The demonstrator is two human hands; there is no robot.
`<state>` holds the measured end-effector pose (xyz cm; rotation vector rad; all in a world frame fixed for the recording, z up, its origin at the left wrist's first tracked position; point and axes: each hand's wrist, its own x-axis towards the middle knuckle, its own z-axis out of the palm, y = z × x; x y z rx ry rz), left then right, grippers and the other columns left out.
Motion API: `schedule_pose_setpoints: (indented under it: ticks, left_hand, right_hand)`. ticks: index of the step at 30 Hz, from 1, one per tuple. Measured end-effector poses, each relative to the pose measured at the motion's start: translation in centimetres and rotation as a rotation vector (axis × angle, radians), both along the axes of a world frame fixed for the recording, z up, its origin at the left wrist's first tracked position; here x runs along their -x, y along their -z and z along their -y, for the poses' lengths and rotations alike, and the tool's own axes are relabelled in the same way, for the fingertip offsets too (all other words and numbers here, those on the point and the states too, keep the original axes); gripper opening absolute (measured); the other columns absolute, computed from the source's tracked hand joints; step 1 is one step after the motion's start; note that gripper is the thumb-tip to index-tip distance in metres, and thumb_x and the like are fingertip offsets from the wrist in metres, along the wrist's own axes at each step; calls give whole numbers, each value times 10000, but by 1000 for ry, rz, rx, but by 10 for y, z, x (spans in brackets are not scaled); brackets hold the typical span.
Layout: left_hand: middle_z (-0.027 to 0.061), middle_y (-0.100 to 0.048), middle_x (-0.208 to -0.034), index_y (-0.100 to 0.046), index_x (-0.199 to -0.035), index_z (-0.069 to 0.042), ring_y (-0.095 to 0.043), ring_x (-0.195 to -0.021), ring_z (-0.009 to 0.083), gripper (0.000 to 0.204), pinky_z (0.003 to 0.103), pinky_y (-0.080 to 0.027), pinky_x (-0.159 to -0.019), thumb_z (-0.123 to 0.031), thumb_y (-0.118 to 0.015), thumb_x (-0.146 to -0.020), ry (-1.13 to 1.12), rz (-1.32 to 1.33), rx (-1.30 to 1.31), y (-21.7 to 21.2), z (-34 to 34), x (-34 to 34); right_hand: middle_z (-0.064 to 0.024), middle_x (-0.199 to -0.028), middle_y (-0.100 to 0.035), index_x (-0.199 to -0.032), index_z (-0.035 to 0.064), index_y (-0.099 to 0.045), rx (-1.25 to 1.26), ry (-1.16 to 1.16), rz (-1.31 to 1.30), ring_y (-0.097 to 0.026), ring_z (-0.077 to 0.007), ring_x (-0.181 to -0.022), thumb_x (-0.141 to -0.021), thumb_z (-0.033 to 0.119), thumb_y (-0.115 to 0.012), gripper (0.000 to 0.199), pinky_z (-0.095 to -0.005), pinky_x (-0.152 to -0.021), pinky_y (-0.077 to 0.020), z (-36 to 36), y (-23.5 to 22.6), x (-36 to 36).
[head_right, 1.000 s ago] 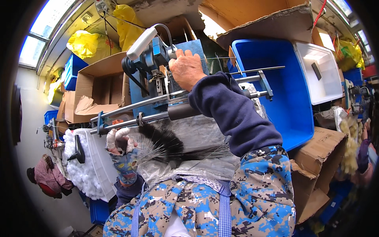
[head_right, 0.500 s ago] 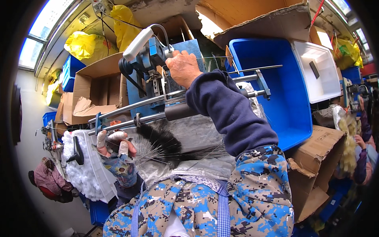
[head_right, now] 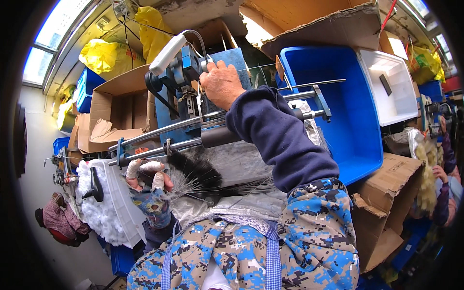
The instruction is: The person operates a blue benchtop machine, repeatedly feeding a bundle of black bristles into the mechanism with gloved hands. The person adjusts the bristles and the machine's lever while the machine processes the material. The processed bristles accumulate on a white sheet below the machine.
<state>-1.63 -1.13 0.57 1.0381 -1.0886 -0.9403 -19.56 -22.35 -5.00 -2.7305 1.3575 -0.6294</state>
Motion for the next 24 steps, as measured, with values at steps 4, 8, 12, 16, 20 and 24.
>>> schedule_pose_setpoints:
  ticks: [4,8,12,16,20,24]
  left_hand:
    - [200,-612,-920,-389,-1255,-92,-579,-544,172,502,229,-440,-433,32,-575,-806,12,42,-2,0,-1,2]
    - [201,-610,-923,-381,-1256,-87,-580,-549,172,505,228,-440,-436,40,-570,-805,17,22,-5,2,-1,4]
    - [200,-608,-920,-382,-1252,-84,-581,-552,170,503,228,-448,-440,44,-568,-803,3,-13,-14,4,-2,5]
    - [200,-606,-916,-384,-1249,-83,-583,-558,169,502,226,-453,-444,46,-569,-801,-4,6,-32,3,-2,6]
    - [196,-603,-925,-386,-1245,-82,-583,-562,167,502,224,-454,-452,50,-570,-798,7,2,-34,3,-1,8]
    - [188,-603,-934,-390,-1236,-80,-583,-565,164,492,222,-456,-462,50,-574,-798,6,-25,-44,3,-2,11]
  right_hand:
    - [-143,-900,-563,-774,45,-585,55,-4,-84,-543,-284,-860,-733,103,-529,91,-384,-669,-453,-2,-4,-2]
    - [-141,-891,-563,-768,43,-583,71,13,-92,-542,-283,-855,-734,104,-522,93,-377,-662,-457,-3,-3,-1]
    - [-142,-882,-564,-768,41,-582,34,5,-55,-543,-288,-847,-733,94,-519,89,-381,-660,-461,-3,-3,-2]
    - [-140,-874,-567,-766,43,-579,-9,-8,-24,-542,-294,-846,-724,79,-528,75,-394,-663,-463,-2,-3,-1]
    - [-113,-863,-586,-797,51,-611,-79,-23,72,-544,-287,-856,-731,64,-528,107,-402,-675,-457,6,7,-1]
    - [-88,-873,-611,-843,77,-657,-194,17,103,-538,-282,-881,-757,82,-521,161,-421,-750,-401,9,8,-2]
